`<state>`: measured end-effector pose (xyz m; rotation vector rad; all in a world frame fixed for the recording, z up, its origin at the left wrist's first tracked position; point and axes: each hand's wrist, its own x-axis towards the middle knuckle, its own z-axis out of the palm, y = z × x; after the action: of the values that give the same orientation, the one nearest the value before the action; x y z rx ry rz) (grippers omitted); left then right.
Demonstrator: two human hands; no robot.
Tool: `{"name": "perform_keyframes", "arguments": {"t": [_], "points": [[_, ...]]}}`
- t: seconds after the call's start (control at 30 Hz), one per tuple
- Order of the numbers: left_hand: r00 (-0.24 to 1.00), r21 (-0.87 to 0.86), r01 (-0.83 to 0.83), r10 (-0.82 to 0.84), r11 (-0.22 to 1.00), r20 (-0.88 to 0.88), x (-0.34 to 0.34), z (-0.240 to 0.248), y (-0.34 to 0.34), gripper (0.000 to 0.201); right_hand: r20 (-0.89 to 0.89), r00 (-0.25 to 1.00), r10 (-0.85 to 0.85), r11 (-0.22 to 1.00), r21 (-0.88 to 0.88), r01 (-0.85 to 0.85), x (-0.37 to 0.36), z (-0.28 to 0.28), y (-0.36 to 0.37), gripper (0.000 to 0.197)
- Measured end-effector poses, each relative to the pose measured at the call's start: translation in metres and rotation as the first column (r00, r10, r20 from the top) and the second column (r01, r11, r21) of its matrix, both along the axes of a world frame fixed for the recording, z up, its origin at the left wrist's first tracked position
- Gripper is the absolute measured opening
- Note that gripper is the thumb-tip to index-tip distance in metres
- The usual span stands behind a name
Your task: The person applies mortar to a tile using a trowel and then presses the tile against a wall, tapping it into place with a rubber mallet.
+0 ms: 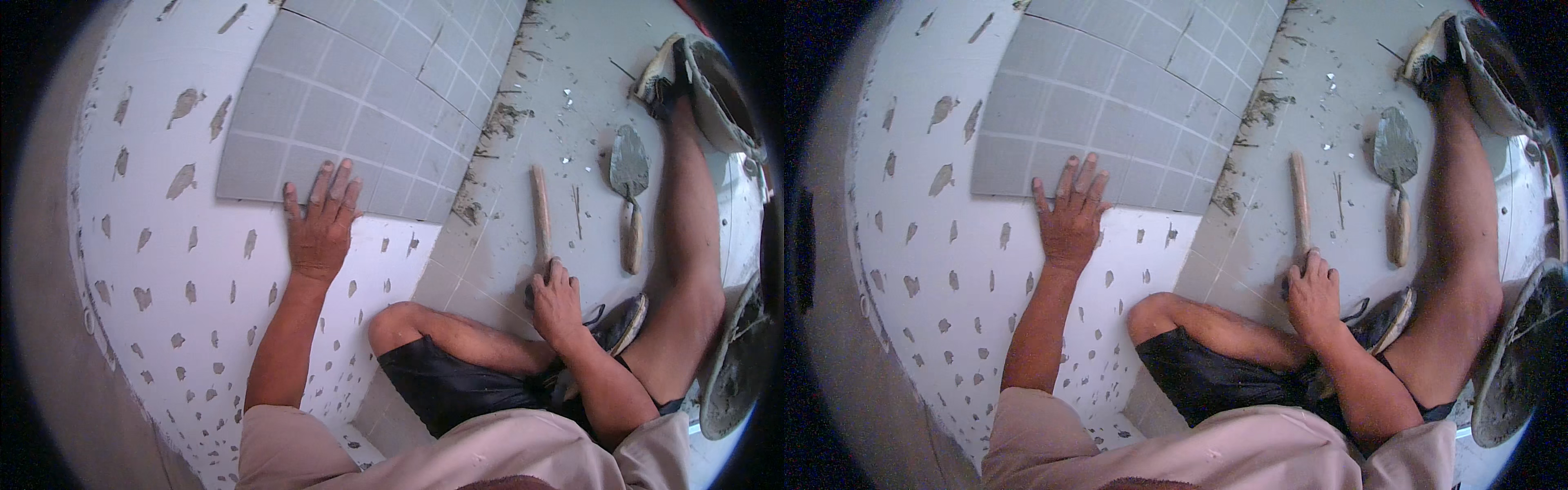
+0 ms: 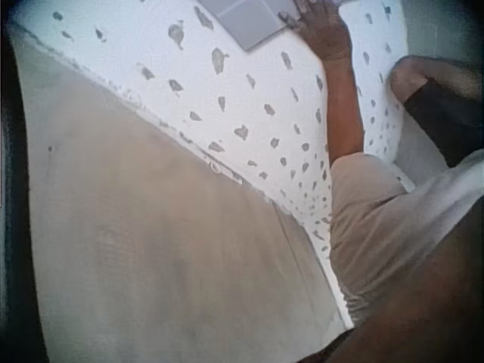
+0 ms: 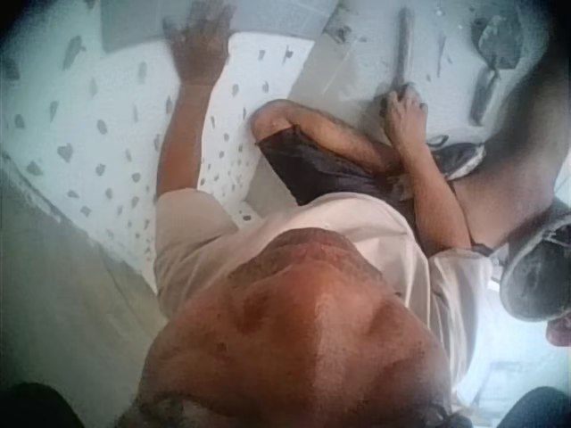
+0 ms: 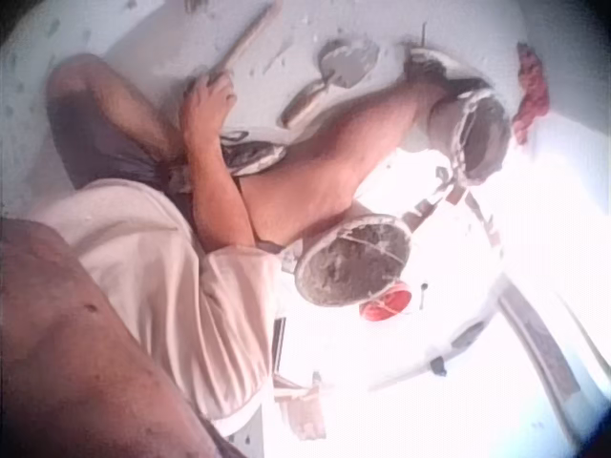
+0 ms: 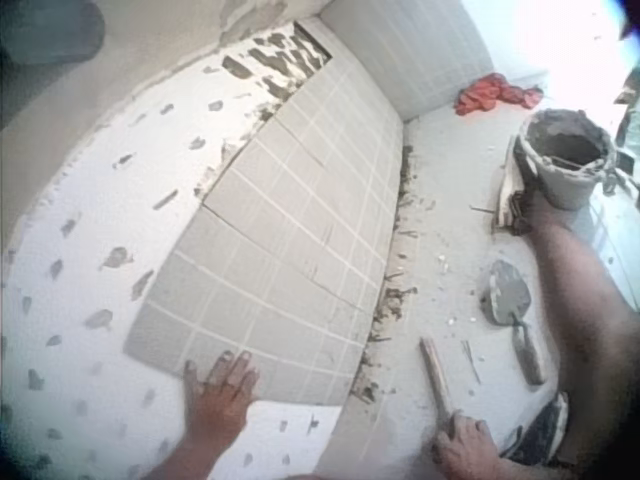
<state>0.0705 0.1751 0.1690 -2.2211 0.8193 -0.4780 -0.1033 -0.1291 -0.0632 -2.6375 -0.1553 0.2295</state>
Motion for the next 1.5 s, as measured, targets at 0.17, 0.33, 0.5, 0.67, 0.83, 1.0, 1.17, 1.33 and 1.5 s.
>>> {"name": "perform_keyframes", "arguments": {"t": [0.17, 0.33, 0.5, 0.67, 0.83, 1.0, 1.17, 1.33, 1.5], "points": [[1.0, -0.049, 0.013, -0.014, 0.999, -0.016, -0.002, 0.003, -0.003, 0.056, -0.011, 1.0, 0.009, 1.0, 0.011, -0.009, 0.003, 0.008, 0.0, 0.029], [0.999, -0.123, 0.021, -0.026, 0.992, -0.036, -0.002, 0.013, -0.024, 0.052, -0.056, 0.998, 0.008, 1.0, 0.002, -0.008, 0.006, 0.009, -0.002, 0.033], [0.956, -0.295, 0.159, -0.072, 0.942, 0.284, 0.053, 0.069, -0.071, 0.038, -0.02, 1.0, -0.005, 1.0, -0.012, 0.004, 0.005, 0.005, -0.005, 0.029], [0.898, -0.29, 0.101, 0.039, 0.952, 0.439, 0.125, 0.132, -0.114, 0.048, -0.043, 0.999, 0.0, 0.998, 0.061, 0.003, 0.008, 0.007, -0.001, 0.031], [0.874, -0.246, -0.108, 0.21, 0.963, 0.438, 0.148, 0.133, -0.15, 0.063, 0.164, 0.984, -0.076, 0.994, 0.096, 0.061, 0.009, -0.001, 0.003, 0.024], [0.853, -0.229, -0.104, 0.205, 0.968, 0.48, 0.157, 0.123, -0.16, 0.07, 0.082, 0.993, -0.081, 0.994, 0.079, 0.075, 0.011, 0.002, -0.007, 0.024], [0.81, -0.17, -0.082, 0.165, 0.982, 0.563, 0.153, 0.12, -0.129, 0.067, 0.023, 1.0, -0.017, 0.998, 0.068, 0.015, 0.011, 0.003, 0.006, 0.022], [0.864, -0.274, 0.369, -0.219, 0.888, 0.453, 0.122, 0.08, -0.127, 0.035, -0.083, 0.997, 0.003, 0.999, 0.043, 0.001, 0.009, 0.006, -0.005, 0.02], [0.961, -0.857, -0.054, -0.207, 0.512, -0.184, 0.024, -0.058, -0.131, 0.014, -0.145, 0.989, 0.035, 0.999, -0.027, -0.039, -0.002, 0.005, -0.017, 0.019]]}}
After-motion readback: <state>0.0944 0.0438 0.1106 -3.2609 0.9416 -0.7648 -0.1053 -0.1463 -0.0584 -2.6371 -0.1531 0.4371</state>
